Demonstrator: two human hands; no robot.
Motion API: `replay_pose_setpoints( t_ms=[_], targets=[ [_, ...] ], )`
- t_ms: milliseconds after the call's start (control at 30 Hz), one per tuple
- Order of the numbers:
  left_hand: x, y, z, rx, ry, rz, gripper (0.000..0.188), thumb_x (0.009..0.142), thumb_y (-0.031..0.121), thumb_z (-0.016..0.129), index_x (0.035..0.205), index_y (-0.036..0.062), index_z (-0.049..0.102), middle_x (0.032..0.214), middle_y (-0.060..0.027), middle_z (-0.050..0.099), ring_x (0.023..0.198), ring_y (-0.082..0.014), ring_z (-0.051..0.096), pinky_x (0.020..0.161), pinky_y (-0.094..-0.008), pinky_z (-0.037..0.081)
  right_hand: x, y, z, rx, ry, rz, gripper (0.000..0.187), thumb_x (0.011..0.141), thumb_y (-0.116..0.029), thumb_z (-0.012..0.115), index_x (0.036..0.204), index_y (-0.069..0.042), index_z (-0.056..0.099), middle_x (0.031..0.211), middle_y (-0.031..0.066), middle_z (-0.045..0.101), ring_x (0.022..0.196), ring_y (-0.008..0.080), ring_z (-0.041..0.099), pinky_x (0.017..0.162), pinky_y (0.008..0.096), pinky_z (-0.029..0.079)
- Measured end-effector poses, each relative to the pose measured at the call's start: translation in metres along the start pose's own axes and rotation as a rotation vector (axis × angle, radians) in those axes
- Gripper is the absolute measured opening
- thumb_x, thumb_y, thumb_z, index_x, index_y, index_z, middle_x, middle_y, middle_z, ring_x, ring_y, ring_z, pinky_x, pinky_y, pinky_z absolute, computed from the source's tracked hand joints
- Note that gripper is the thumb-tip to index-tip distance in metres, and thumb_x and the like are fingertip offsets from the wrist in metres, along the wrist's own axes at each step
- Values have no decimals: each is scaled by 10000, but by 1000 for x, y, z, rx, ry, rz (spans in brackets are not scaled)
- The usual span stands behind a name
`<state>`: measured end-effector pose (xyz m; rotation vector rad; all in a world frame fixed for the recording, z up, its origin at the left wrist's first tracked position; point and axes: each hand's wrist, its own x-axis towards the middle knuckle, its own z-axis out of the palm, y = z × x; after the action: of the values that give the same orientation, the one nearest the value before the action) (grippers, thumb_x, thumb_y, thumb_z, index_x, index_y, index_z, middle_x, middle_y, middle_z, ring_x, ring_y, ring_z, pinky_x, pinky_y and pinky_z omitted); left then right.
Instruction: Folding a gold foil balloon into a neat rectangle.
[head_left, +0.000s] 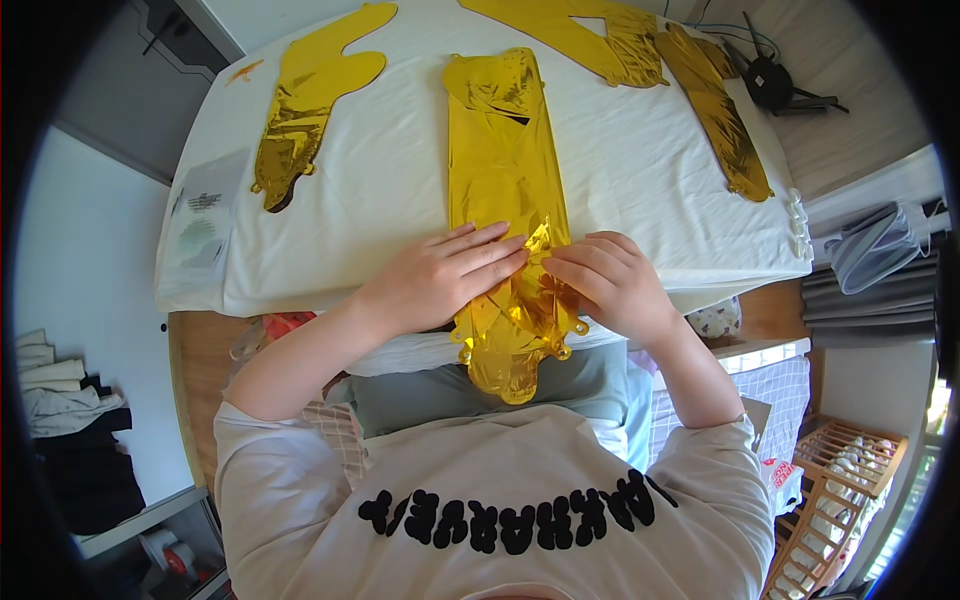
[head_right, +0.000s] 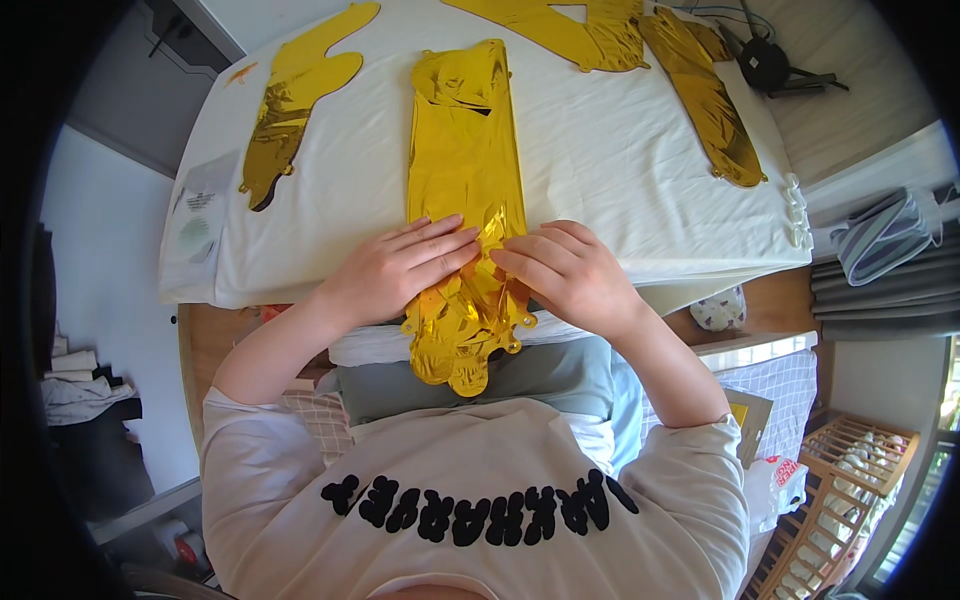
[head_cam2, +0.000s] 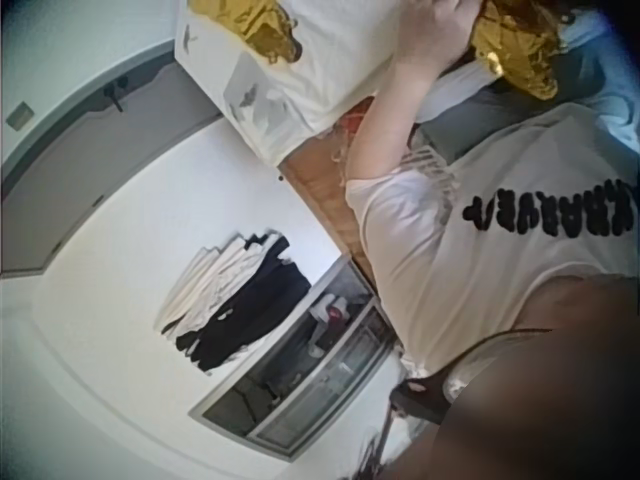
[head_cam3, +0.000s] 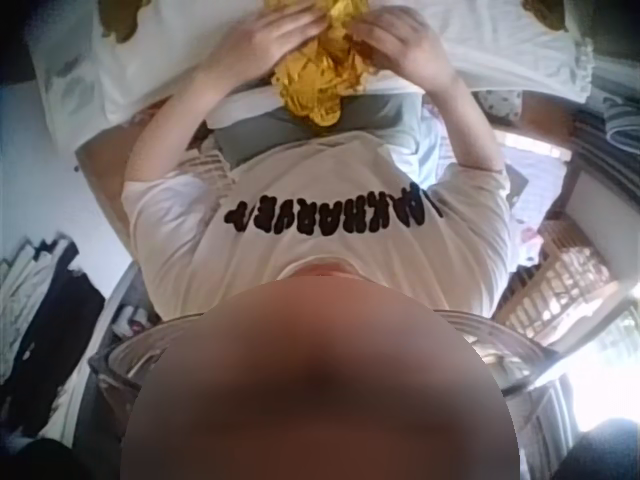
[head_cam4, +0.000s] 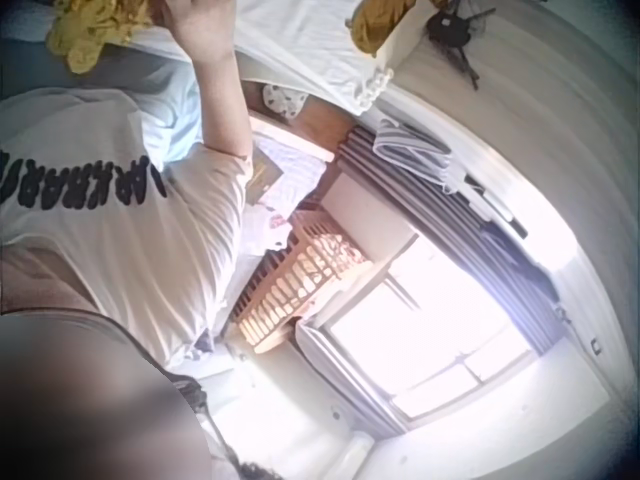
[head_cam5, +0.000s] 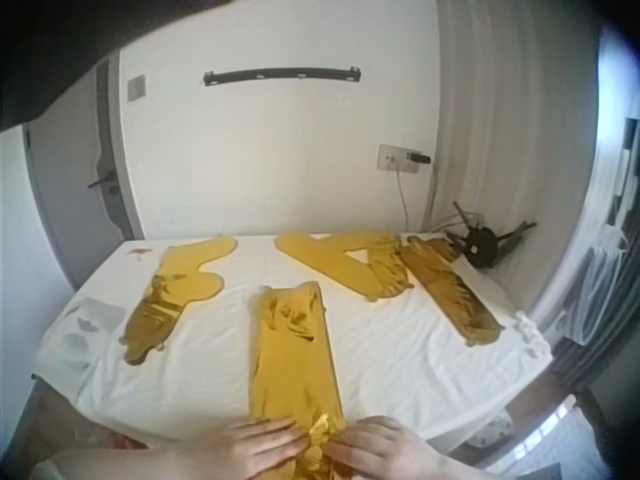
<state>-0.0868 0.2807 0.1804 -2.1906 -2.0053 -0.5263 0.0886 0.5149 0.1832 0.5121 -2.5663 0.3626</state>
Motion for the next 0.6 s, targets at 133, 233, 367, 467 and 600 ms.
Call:
replay_pose_setpoints(
  t_ms=[133, 233, 367, 467, 600],
  targets=[
    [1, 2, -2, -8, -28, -1, 448, 968, 190, 597, 1405, 96, 633, 1471, -64, 615, 1390, -264, 567, 1131, -430, 497, 4, -2, 2, 26, 19, 16, 533, 730, -108, 835, 1240, -112, 678, 1243, 28, 719, 1049, 241, 683, 964, 409, 529],
    [1, 3, -2, -27, -28, -15, 447, 966, 181, 602, 1403, 97, 633, 1478, -60, 608, 1390, -264, 567, 1131, -429, 499, 5, -1, 4, 0, 3, 17, 488, 729, -123, 839, 1198, -106, 703, 1232, 24, 739, 1005, 227, 686, 930, 395, 535],
    [1, 7, -4, -137, 30, -92, 442, 958, 132, 624, 1397, 84, 636, 1489, -62, 594, 1390, -262, 566, 1131, -420, 501, 7, -1, 5, 20, 38, 17, 368, 735, -139, 835, 1090, -98, 744, 1154, 7, 768, 931, 200, 678, 868, 359, 529],
    [-3, 7, -5, -126, 70, -83, 445, 962, 111, 633, 1406, 76, 631, 1488, -68, 592, 1390, -259, 564, 1130, -426, 505, 8, -1, 4, 21, 49, 18, 332, 735, -139, 827, 1055, -95, 753, 1145, 2, 775, 905, 190, 673, 842, 345, 523],
    [-8, 5, -7, -82, 30, -27, 443, 979, 119, 624, 1421, 90, 628, 1508, -72, 576, 1392, -247, 563, 1133, -436, 502, 9, 0, 2, 33, 27, 25, 333, 727, -119, 808, 1054, -93, 752, 1149, 5, 778, 894, 190, 672, 840, 348, 514]
  ],
)
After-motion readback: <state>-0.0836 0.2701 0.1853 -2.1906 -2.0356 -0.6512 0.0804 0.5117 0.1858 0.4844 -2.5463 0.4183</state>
